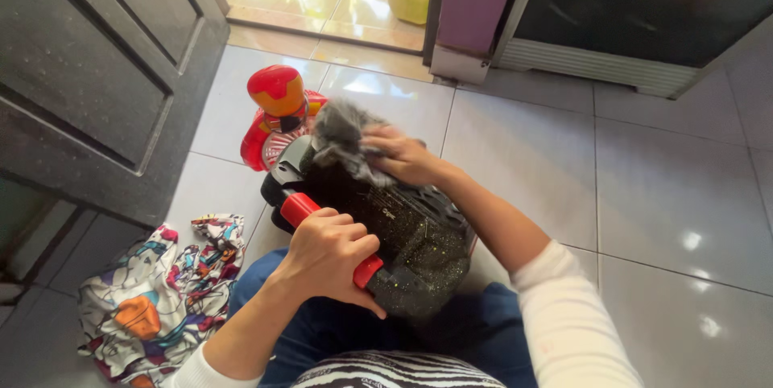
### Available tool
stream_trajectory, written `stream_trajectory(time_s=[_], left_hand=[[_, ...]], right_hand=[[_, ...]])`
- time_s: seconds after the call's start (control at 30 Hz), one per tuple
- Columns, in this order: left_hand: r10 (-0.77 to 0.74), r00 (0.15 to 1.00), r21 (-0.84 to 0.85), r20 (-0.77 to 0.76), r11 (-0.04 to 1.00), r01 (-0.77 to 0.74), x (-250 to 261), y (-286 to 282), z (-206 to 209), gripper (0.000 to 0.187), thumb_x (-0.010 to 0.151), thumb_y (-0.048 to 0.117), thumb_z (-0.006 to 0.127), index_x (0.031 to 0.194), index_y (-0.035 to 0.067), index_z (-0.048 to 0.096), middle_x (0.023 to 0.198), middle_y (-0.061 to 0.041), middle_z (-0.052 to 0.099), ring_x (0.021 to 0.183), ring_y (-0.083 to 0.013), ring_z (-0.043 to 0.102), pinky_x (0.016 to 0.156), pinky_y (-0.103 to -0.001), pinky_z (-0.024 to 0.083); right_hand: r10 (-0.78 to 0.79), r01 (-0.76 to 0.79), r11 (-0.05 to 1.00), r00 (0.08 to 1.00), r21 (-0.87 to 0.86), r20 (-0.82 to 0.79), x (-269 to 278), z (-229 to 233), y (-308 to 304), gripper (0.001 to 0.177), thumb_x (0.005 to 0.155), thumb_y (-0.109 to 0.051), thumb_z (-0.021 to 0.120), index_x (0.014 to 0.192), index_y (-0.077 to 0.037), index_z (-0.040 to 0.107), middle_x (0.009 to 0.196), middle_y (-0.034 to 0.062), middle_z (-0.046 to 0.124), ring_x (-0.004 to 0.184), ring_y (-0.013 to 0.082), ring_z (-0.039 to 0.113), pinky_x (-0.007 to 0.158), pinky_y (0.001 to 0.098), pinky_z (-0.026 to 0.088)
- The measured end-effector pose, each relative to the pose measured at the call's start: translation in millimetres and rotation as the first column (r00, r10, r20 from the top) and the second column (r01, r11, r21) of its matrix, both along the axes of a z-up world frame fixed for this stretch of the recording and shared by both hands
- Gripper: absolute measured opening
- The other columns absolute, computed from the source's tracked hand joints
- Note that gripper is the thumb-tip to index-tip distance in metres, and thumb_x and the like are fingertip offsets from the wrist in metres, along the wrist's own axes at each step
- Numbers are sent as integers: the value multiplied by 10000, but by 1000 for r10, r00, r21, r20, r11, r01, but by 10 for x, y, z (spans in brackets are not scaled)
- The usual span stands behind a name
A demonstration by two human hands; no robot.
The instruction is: The person wipes down a black portable speaker and a red-and-yellow character-themed fan using a cloth.
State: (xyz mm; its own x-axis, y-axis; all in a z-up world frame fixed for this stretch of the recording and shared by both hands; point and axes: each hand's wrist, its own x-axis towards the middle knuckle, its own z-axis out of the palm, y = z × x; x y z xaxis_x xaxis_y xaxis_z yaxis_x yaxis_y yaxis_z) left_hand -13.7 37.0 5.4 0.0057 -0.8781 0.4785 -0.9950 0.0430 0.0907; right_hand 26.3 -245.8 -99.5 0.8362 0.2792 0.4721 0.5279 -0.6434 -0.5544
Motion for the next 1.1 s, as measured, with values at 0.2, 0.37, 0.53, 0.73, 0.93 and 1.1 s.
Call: stream_trajectory(time_s=[0.2,0.37,0.53,0.73,0.93,1.1], left_hand=[[2,1000,4,-6,1000,-2,-28,41,-14,773,413,819,812,696,136,589,634,12,546,614,-224,564,622,-384,437],[8,1000,-2,1,1000,-8,-4,-42,39,786,393,825,807,689,132,583,638,-2,552,625,-232,578,633,-393,442],[6,1000,-76,18,997,-5,63,-283,101,794,372,820,795,708,129,595,654,-14,572,652,-243,600,669,-408,455],[4,998,-147,64,989,6,171,-723,243,820,372,847,797,717,127,608,659,-24,590,670,-255,619,691,-418,459],[43,997,-229,59,973,-28,230,-1212,282,838,411,855,819,733,108,618,701,-44,638,709,-274,647,725,-428,465],[195,979,-154,-64,967,-202,349,-1635,162,797,427,760,874,817,90,691,778,-82,682,813,-312,658,817,-444,464]], right_hand=[[-141,209,977,751,30,-646,472,-1452,-826,654,1046,-518,341,1610,-191,289,1572,165,455,1414,290,468,1192,404,344],[-176,620,759,491,200,-853,-417,-2250,-1654,534,982,-365,515,1476,-163,524,1360,125,641,1199,213,592,1012,380,494],[-227,646,710,587,280,-777,-1253,-1800,-1788,293,899,-149,558,1087,-15,739,837,95,620,700,179,532,607,337,441],[-124,539,372,836,756,-535,-1909,-988,-1509,240,899,-124,580,1061,-15,720,905,69,724,760,155,651,642,299,513],[-489,414,578,865,704,-107,-1748,-1420,-1099,401,1033,-198,589,1394,-33,533,1349,61,584,1199,140,560,1013,294,491],[-754,639,434,643,636,-131,-1787,82,-548,519,922,-312,674,1374,-89,549,1368,139,589,1165,248,619,982,338,523]])
